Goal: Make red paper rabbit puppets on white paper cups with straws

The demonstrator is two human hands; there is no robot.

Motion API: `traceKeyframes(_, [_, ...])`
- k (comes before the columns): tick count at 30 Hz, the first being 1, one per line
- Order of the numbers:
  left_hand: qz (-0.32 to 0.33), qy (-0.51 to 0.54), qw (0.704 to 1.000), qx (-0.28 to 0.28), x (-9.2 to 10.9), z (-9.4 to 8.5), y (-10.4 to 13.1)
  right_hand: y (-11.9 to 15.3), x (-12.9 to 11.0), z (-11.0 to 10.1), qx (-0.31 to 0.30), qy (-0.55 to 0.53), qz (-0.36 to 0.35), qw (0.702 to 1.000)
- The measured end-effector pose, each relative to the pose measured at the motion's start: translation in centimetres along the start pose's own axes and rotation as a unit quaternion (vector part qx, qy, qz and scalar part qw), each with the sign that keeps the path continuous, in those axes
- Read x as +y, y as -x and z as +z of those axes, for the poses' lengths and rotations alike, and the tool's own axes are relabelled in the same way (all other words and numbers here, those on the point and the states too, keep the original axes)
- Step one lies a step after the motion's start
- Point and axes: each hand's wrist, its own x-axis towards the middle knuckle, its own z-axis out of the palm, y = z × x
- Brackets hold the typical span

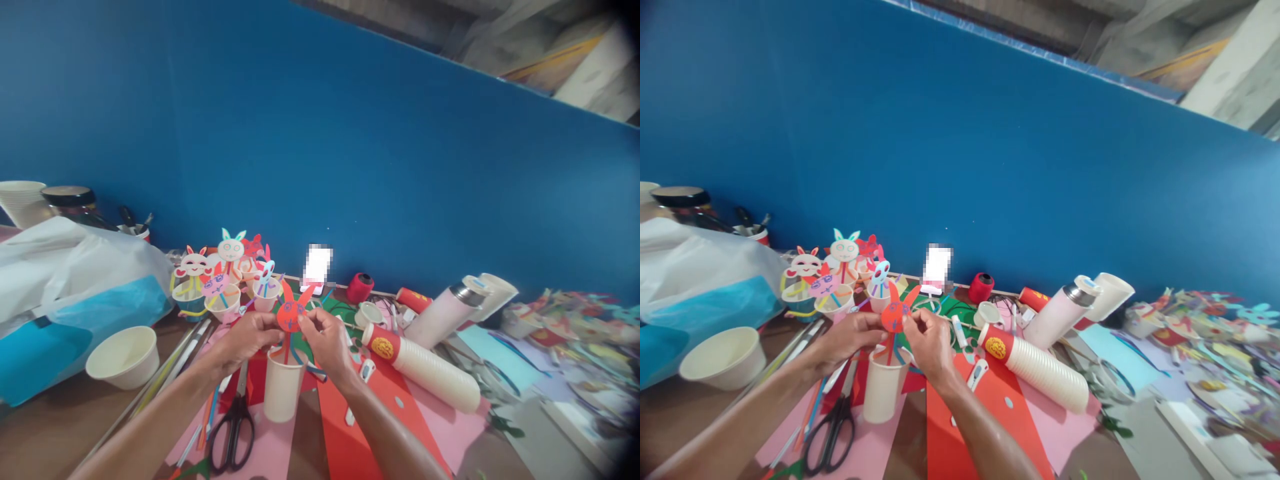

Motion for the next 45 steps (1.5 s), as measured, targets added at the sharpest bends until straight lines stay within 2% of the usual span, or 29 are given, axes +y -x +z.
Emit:
traceKeyframes(8, [-0.003, 0.013, 1.000, 0.020, -0.6, -0.1, -0.3, 0.1, 0.3, 0.4, 0.006, 0.001, 0.001, 1.000])
traceKeyframes(15, [-0.003, 0.011, 0.999, 0.041, -0.2, 0.3, -0.2, 0.0, 0.2, 0.5, -0.004, -0.013, 0.001, 1.000])
traceKeyframes(23, [-0.004, -0.009, 0.996, 0.084, -0.2, 0.4, -0.3, -1.1, 0.8, 0.0, -0.090, -0.158, 0.083, 0.980])
traceKeyframes(28, [0.007, 0.000, 0.996, 0.089, -0.6, 0.4, -0.5, -1.5, 1.4, 0.0, -0.128, -0.219, 0.117, 0.960])
traceKeyframes(34, [0.007, 0.020, 0.997, 0.078, -1.4, 0.3, -0.9, -1.4, 2.5, 0.5, -0.147, -0.195, 0.109, 0.964])
traceKeyframes(41, [0.015, -0.001, 0.997, 0.072, -1.4, 0.5, -1.1, -1.3, 3.4, 1.0, -0.121, -0.150, 0.084, 0.978])
traceKeyframes(45, [0.000, 0.004, 0.997, 0.071, -1.4, 0.6, -1.0, -1.2, 3.4, 1.3, -0.107, -0.144, 0.097, 0.979])
